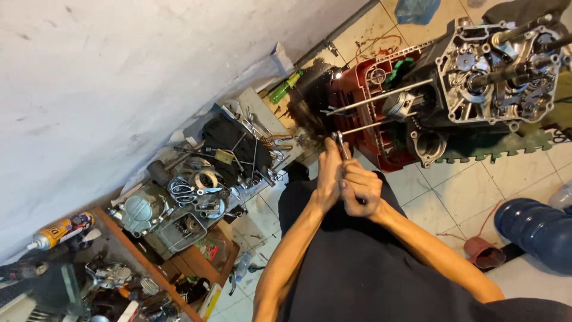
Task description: The person uses a wrench to tighten a bolt on a disassembled engine block. They then switch to a socket wrench to continue tightening the same bolt on the engine's crankshaft area.
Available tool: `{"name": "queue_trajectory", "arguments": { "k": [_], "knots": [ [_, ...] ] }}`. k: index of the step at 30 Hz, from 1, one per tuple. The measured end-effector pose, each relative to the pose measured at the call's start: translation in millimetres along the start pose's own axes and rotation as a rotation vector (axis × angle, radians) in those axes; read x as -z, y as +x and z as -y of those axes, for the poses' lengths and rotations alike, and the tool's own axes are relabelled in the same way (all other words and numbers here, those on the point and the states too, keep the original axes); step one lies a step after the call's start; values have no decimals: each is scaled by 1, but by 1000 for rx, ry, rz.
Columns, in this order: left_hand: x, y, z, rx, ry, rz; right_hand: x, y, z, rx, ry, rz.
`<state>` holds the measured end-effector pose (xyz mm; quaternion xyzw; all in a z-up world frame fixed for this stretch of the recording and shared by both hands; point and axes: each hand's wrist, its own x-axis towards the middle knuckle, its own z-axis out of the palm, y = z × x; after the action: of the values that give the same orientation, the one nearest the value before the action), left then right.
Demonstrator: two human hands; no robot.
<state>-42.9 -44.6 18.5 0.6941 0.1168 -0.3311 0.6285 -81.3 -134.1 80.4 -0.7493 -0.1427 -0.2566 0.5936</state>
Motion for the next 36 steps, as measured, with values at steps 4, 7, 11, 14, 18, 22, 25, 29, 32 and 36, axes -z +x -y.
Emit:
{"name": "queue_trajectory", "arguments": {
  "k": [4, 7, 11, 14, 18, 22, 25, 29, 32, 36],
  "knots": [
    [-2, 1, 0, -143, 160, -11, 2, -3, 0, 8, -12, 8],
    [0, 3, -6, -158, 191, -15, 1, 4, 0, -40, -5, -12],
    [-2, 2, -3, -252, 354, -3, 2, 11, 7, -65, -11, -29],
    [1, -6, -14, -281, 351, -30, 0, 8, 5, -96, -13, -22],
    [0, -7, -1, -452, 231, 24, 4, -3, -10, -97, -43, -42],
    [-10, -12, 22, -401, 498, -156, 60, -8, -41, -636, -108, -392],
    [-12, 5, 9, -417, 475, -147, 79, 96, 62, 69, -476, 55],
    [0, 3, 29, -322, 491, -138, 71, 42, 58, -229, -3, -29],
    [0, 5, 8, -452, 394, -152, 66, -2, 18, -432, 198, -321],
    [1, 0, -16, -179, 361, -102, 71, -10, -2, -648, 799, -688]
  ]
}}
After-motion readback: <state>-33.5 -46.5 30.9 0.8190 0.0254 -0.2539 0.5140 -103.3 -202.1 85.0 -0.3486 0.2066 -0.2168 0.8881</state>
